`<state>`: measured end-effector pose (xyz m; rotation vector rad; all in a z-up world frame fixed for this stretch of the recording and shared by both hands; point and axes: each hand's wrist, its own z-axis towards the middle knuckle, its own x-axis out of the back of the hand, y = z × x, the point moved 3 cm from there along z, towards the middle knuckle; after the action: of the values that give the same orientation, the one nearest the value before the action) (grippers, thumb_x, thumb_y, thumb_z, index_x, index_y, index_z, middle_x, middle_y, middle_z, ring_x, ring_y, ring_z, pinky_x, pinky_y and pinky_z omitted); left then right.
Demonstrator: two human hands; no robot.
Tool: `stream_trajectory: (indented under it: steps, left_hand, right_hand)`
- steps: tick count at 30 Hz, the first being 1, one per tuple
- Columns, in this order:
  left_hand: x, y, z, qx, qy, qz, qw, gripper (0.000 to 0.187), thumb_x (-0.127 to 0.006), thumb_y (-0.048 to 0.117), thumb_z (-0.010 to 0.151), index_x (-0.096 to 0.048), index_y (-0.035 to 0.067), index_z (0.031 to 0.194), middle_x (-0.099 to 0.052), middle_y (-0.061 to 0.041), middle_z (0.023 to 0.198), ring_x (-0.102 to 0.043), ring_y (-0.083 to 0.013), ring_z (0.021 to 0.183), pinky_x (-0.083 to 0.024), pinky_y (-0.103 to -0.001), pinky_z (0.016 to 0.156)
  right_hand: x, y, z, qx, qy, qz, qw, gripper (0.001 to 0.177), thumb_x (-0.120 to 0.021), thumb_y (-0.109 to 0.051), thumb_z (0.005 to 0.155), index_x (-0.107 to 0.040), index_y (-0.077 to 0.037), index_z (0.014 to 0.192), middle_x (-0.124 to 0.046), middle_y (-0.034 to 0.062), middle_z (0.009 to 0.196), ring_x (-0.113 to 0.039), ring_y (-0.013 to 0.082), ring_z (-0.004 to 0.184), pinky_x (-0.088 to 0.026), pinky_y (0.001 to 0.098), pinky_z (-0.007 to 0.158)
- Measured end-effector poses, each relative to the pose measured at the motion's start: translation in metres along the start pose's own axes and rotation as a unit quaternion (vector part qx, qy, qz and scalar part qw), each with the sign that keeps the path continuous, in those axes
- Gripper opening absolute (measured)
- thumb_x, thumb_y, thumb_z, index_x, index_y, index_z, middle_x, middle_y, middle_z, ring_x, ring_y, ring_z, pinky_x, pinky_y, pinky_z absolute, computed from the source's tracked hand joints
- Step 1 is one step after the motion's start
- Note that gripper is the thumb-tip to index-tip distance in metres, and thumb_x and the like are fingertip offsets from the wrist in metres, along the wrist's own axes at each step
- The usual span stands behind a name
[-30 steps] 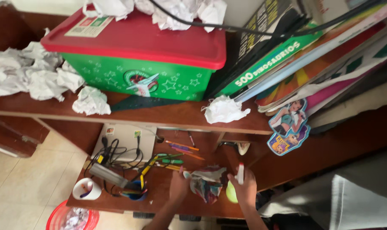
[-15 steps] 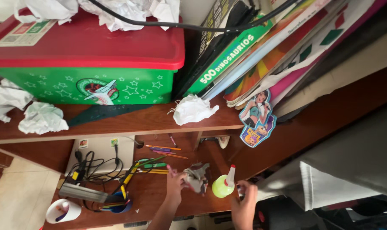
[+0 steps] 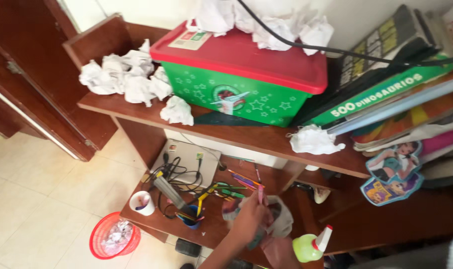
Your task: The person wipes a pencil with a cloth after applying liquid from a spray bottle and handles various pens and stationary items on a wooden shelf.
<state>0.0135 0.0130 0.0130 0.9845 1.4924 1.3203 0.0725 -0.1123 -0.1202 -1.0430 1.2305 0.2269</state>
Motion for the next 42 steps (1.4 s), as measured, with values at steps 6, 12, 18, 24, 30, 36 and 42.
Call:
stream_trajectory:
  steps: [6,12,18,24,30,36,42]
  left_hand:
    - [0.004,-0.001,-0.022,-0.105,0.058,0.289,0.950,0.017,-0.054,0.014,0.098,-0.062,0.001,0.106,-0.068,-0.025,0.092,-0.064,-0.0461,0.090,-0.048,-0.051,0.073]
    - [-0.010,-0.028,-0.021,-0.181,0.016,0.220,0.958,0.044,-0.060,0.003,0.085,-0.063,0.000,0.128,-0.072,-0.026,0.100,-0.069,-0.0430,0.099,-0.055,-0.043,0.079]
    - [-0.030,-0.069,-0.019,-0.006,-0.139,0.114,0.984,0.021,-0.053,0.015,0.098,-0.069,0.005,0.108,-0.070,-0.006,0.077,-0.067,-0.0156,0.061,-0.054,-0.030,0.059]
    - [-0.036,-0.059,-0.033,0.022,-0.146,0.056,0.987,0.034,-0.054,0.027,0.105,-0.060,0.003,0.082,-0.060,-0.001,0.065,-0.054,-0.0096,0.058,-0.043,-0.027,0.055]
    - [-0.034,-0.067,-0.029,0.036,-0.072,0.018,0.997,0.033,-0.054,0.029,0.103,-0.061,0.004,0.082,-0.053,-0.001,0.061,-0.049,-0.0100,0.056,-0.041,-0.029,0.054]
    - [-0.019,-0.082,-0.031,0.089,-0.017,0.034,0.995,0.034,-0.054,0.031,0.101,-0.065,0.004,0.083,-0.056,-0.002,0.060,-0.052,-0.0114,0.054,-0.041,-0.030,0.052]
    - [-0.009,-0.082,-0.038,-0.065,-0.027,0.130,0.989,0.032,-0.056,0.028,0.104,-0.068,0.000,0.095,-0.066,-0.016,0.077,-0.062,-0.0295,0.071,-0.049,-0.040,0.065]
  right_hand:
    - [-0.012,-0.020,-0.005,0.023,0.018,-0.045,0.999,0.049,-0.048,-0.033,0.101,-0.049,-0.006,0.142,-0.060,0.0083,0.139,-0.056,0.0246,0.129,-0.044,0.0436,0.108]
    - [0.025,-0.009,-0.018,0.121,0.199,-0.121,0.965,0.047,-0.052,-0.024,0.097,-0.053,-0.009,0.141,-0.059,0.0081,0.141,-0.056,0.0233,0.130,-0.045,0.0406,0.110]
    - [-0.036,-0.074,-0.044,0.219,-0.090,-0.168,0.957,0.042,-0.048,-0.034,0.107,-0.058,0.002,0.126,-0.063,0.0211,0.119,-0.064,0.0327,0.107,-0.052,0.0422,0.083]
    - [-0.079,-0.078,-0.070,0.177,0.038,-0.138,0.974,0.038,-0.051,-0.028,0.102,-0.059,0.009,0.108,-0.071,0.0237,0.108,-0.071,0.0339,0.087,-0.058,0.0437,0.065]
    - [-0.025,-0.047,-0.063,0.140,0.245,-0.094,0.955,0.028,-0.049,-0.015,0.097,-0.060,0.001,0.117,-0.069,0.0136,0.103,-0.070,0.0278,0.091,-0.057,0.0416,0.079]
    - [-0.010,-0.017,-0.045,0.185,0.137,-0.058,0.972,0.036,-0.046,-0.020,0.105,-0.057,0.004,0.130,-0.067,0.0167,0.109,-0.068,0.0304,0.100,-0.055,0.0429,0.090]
    - [-0.048,-0.018,-0.046,0.172,0.179,-0.139,0.959,0.046,-0.051,-0.011,0.094,-0.048,-0.004,0.139,-0.064,0.0133,0.129,-0.065,0.0269,0.117,-0.054,0.0410,0.096]
